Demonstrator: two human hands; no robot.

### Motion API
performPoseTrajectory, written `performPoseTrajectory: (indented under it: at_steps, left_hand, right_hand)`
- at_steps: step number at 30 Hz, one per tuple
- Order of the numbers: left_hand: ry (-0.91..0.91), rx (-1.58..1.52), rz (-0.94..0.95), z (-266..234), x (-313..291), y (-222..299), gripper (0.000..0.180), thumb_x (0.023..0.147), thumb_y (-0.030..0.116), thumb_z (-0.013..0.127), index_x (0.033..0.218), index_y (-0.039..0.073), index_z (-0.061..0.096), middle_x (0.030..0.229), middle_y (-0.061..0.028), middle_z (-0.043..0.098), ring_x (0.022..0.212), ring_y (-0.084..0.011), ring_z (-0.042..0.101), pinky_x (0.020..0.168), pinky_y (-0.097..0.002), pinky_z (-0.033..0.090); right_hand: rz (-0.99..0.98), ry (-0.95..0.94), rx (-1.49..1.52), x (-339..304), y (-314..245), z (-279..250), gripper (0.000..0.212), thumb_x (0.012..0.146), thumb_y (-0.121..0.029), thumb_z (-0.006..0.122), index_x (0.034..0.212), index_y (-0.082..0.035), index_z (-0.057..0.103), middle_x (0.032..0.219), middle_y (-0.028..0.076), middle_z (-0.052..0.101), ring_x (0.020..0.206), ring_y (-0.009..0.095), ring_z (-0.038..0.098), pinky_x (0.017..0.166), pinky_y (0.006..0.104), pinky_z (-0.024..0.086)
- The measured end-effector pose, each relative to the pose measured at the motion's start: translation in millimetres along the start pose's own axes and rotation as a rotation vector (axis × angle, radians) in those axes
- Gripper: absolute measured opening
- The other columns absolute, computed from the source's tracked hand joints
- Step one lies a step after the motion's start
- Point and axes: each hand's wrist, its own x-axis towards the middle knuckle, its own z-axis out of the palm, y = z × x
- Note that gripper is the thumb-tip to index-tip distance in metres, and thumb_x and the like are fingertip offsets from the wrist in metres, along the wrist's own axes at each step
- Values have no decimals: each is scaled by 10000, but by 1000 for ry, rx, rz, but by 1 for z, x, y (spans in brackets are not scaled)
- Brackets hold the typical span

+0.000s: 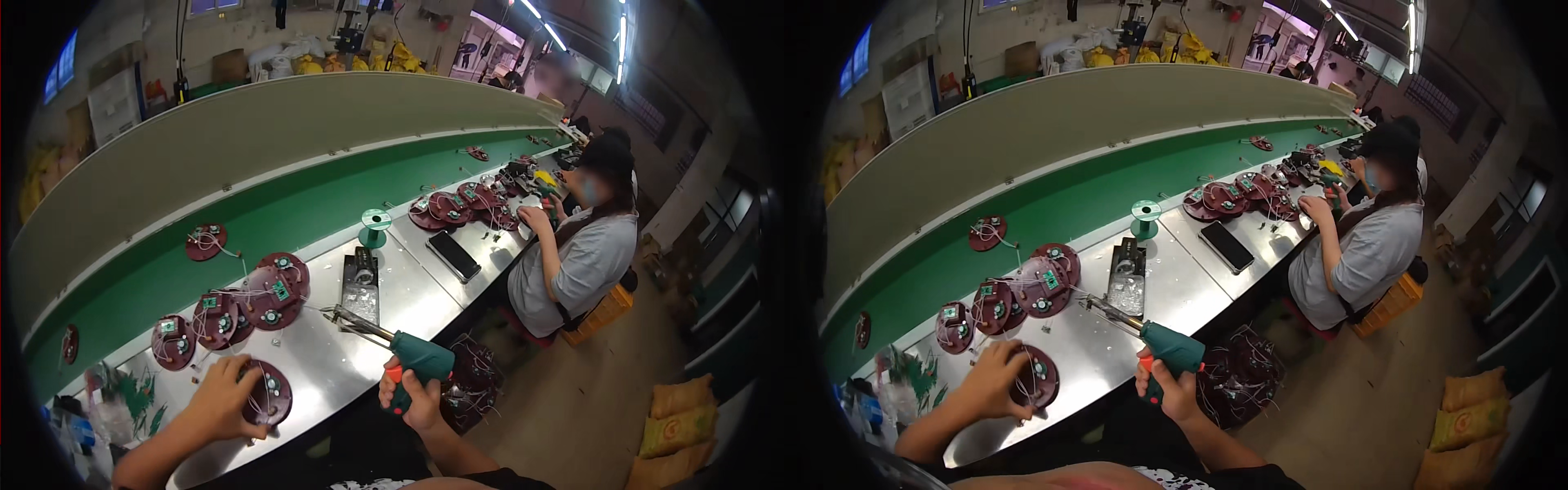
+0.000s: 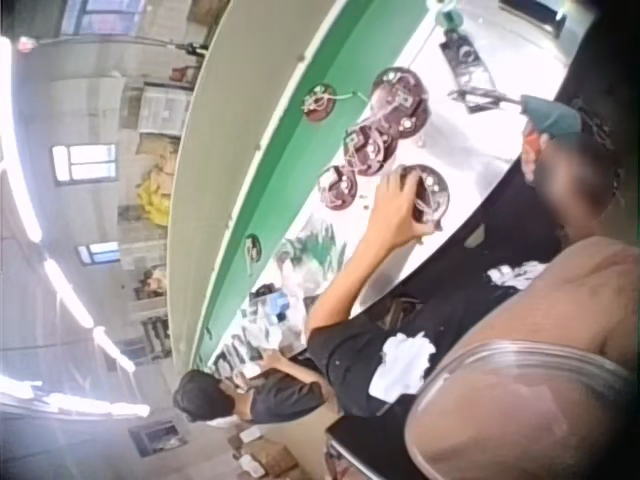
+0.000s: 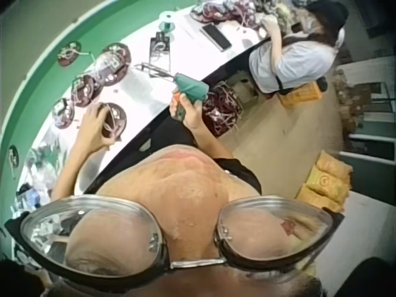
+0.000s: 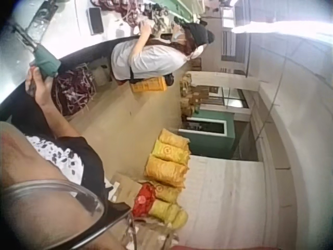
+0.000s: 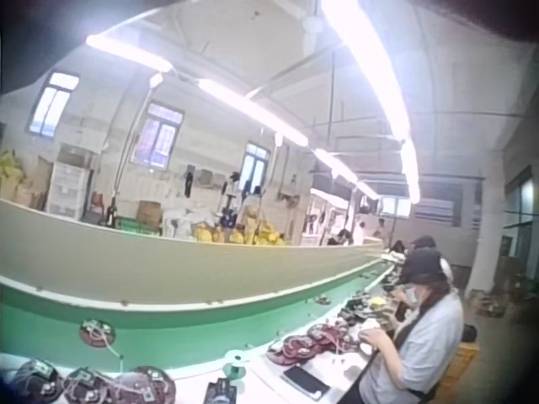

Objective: Soldering electronic components onto circular circuit boards using a handheld soldering gun on an assembly line.

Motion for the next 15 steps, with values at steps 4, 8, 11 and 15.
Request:
performPoseTrajectory:
  at_steps: [4, 8, 11, 15]
  left_hand:
    - [109, -48, -106, 26, -41, -2, 1102, 544, 497, 965, 1435, 10, 536, 1493, -305, 462, 1370, -497, 463, 1172, -555, 369]
    - [255, 53, -138, 14, -48, 3, 1012, 630, 449, 935, 1470, 55, 533, 1565, -274, 419, 1432, -497, 411, 1191, -572, 329]
    - [398, -108, -202, 3, -66, -10, 794, 730, 364, 889, 1403, 71, 584, 1422, -222, 570, 1318, -428, 537, 1095, -538, 418]
    - [522, -149, -533, 20, -117, -37, 375, 846, 246, 782, 1144, 60, 652, 1062, -142, 680, 1034, -358, 644, 925, -480, 478]
  right_hand:
    - [67, -45, -99, -1, 14, 16, 423, 1052, -375, 650, 1224, -1, 549, 819, 66, 558, 685, 167, 570, 583, 323, 507]
    - [102, -24, -82, -7, 37, 17, 443, 1037, -438, 661, 1229, -53, 559, 785, 42, 528, 637, 146, 535, 550, 307, 490]
    - [51, 1, -130, -5, 37, 13, 501, 1051, -512, 612, 1265, -63, 543, 822, 45, 522, 667, 144, 527, 570, 300, 493]
    - [115, -139, -139, 8, 46, 21, 561, 1064, -561, 558, 1295, -50, 521, 858, 55, 529, 689, 145, 529, 595, 292, 498]
